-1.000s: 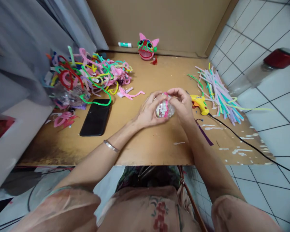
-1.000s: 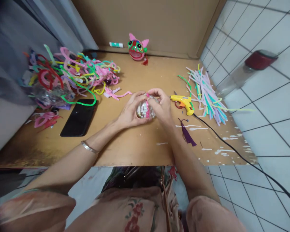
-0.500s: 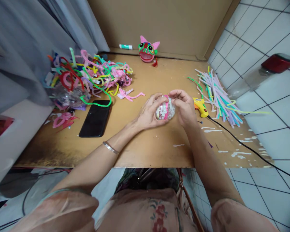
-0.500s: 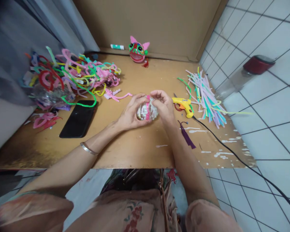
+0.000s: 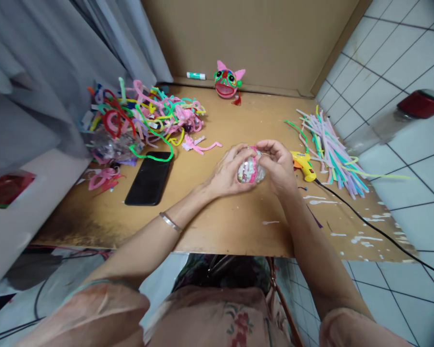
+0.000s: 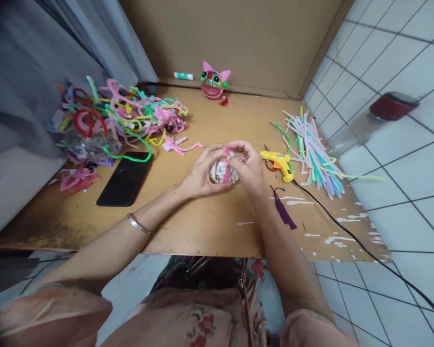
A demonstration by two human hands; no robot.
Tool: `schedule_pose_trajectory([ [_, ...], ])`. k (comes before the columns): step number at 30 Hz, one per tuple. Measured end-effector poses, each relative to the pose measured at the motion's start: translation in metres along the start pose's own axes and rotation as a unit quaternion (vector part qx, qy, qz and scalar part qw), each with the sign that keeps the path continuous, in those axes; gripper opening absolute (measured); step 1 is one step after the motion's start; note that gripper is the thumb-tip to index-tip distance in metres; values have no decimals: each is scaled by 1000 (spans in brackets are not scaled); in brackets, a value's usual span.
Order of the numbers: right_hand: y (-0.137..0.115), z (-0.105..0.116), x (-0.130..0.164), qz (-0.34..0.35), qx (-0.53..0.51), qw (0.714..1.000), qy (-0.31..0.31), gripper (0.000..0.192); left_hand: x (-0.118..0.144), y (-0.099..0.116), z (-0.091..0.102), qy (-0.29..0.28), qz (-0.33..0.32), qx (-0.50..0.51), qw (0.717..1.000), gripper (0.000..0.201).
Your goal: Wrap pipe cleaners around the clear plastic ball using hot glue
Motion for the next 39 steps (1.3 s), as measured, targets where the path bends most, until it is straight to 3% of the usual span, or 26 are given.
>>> schedule_pose_trajectory([
  [31,4,2,-1,-17,-54,998,15,32,1,-2,-2,-5,3,-2,1000,75],
  [39,-2,1,-4,31,34,999,18,27,-1,-2,0,-4,-5,3,1000,72],
])
Point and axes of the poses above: each hand's wrist, its own x-axis away from the middle knuckle, its own z-axis out of the back of the hand, y = z × x, the point moved 2 cm from there along -x, towards the middle knuckle, and after that the axes turned 14 degrees about -x, right-handed, at the moved point
